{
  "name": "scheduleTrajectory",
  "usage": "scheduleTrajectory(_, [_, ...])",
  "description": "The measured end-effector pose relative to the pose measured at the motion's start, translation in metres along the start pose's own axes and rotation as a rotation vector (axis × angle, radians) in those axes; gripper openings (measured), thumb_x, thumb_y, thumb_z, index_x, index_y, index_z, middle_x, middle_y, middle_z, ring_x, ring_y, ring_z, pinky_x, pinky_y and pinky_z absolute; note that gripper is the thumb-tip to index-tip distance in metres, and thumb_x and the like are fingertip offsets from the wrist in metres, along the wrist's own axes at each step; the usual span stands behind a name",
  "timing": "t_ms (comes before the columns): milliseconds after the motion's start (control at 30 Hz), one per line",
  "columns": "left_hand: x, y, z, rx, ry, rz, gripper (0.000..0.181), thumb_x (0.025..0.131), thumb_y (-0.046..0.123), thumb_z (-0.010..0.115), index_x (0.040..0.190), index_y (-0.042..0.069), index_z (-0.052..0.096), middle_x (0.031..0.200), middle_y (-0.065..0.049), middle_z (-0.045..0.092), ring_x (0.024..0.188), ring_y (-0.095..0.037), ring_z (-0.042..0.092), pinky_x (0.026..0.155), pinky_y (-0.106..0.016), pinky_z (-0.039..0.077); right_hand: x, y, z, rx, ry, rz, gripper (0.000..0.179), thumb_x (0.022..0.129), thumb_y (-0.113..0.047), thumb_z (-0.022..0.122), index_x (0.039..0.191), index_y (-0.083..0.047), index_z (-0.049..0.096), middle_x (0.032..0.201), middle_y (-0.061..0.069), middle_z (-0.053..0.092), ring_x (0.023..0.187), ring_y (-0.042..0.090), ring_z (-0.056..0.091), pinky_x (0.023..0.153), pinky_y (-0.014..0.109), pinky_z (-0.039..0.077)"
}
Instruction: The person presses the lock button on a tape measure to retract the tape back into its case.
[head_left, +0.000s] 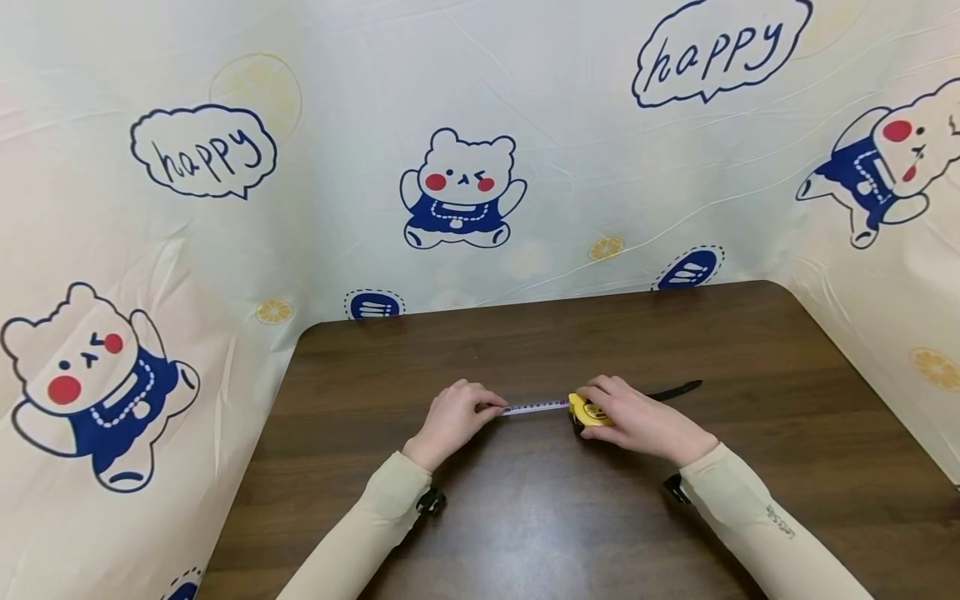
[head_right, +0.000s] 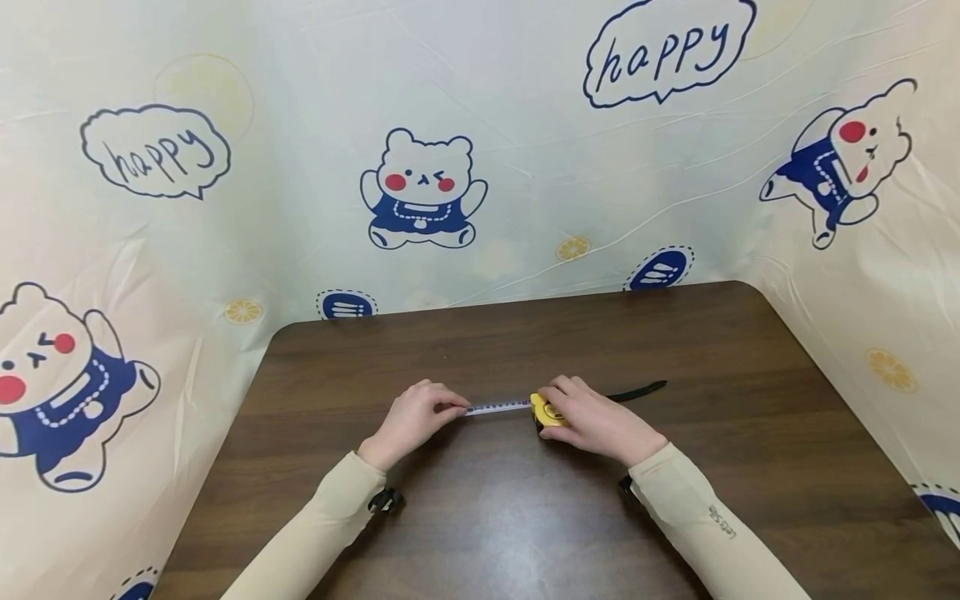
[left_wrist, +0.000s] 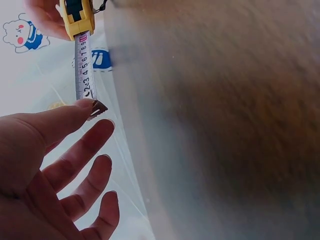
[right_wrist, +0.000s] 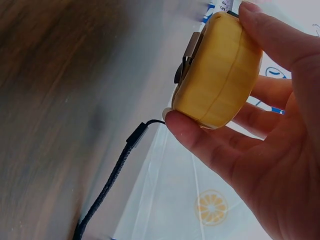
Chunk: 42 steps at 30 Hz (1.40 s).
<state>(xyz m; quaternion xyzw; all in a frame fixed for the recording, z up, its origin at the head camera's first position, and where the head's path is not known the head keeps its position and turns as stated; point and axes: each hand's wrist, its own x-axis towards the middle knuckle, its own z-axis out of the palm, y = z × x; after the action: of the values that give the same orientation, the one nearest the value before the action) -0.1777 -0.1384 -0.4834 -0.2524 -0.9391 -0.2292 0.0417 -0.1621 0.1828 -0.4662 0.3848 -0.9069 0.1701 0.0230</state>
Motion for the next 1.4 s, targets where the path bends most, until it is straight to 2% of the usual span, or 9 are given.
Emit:
scheduleTrajectory(500, [0.005,0.009,0.004,-0.015,-0.013,0.017,0.009,0.095,0.024,0.079,0.102,0.023,0.085,0.096,0.007,0.078,0.087,-0.015,0.063,0.072,-0.033,0.052,0.003,-0.006,0.001,0.005,0.002,-0.009,0.052,0.095,-0.032,0.078,0.133,0.0,0.063,0.12,0.007,0.06,0.102,0.017,0.054,0.085,0.036,0.054])
scheduleTrajectory(700, [0.006,0.012,0.006,-0.015,-0.023,0.015,0.009,0.095,0.025,0.079,0.102,0.024,0.085,0.096,0.009,0.077,0.085,-0.014,0.062,0.07,-0.03,0.05,0.004,-0.009,0.002,0.01,-0.021,0.006,0.052,0.096,-0.033,0.077,0.135,-0.001,0.062,0.122,0.006,0.06,0.104,0.017,0.054,0.086,0.035,0.054])
scheduleTrajectory(967, [0.008,0.019,0.008,-0.018,-0.027,0.018,0.01,0.095,0.025,0.078,0.102,0.023,0.085,0.097,0.009,0.077,0.086,-0.014,0.061,0.07,-0.03,0.05,0.006,-0.013,0.004,0.014,0.009,-0.025,0.05,0.095,-0.029,0.079,0.133,-0.001,0.063,0.12,0.007,0.061,0.103,0.018,0.055,0.084,0.036,0.054])
scheduleTrajectory(1400, [0.009,0.023,0.011,-0.03,-0.022,0.031,0.01,0.096,0.025,0.078,0.102,0.023,0.085,0.095,0.009,0.077,0.086,-0.015,0.062,0.069,-0.03,0.049,0.009,-0.017,0.005,0.013,0.006,-0.033,0.049,0.095,-0.029,0.078,0.132,-0.001,0.063,0.122,0.007,0.061,0.106,0.019,0.055,0.088,0.037,0.054])
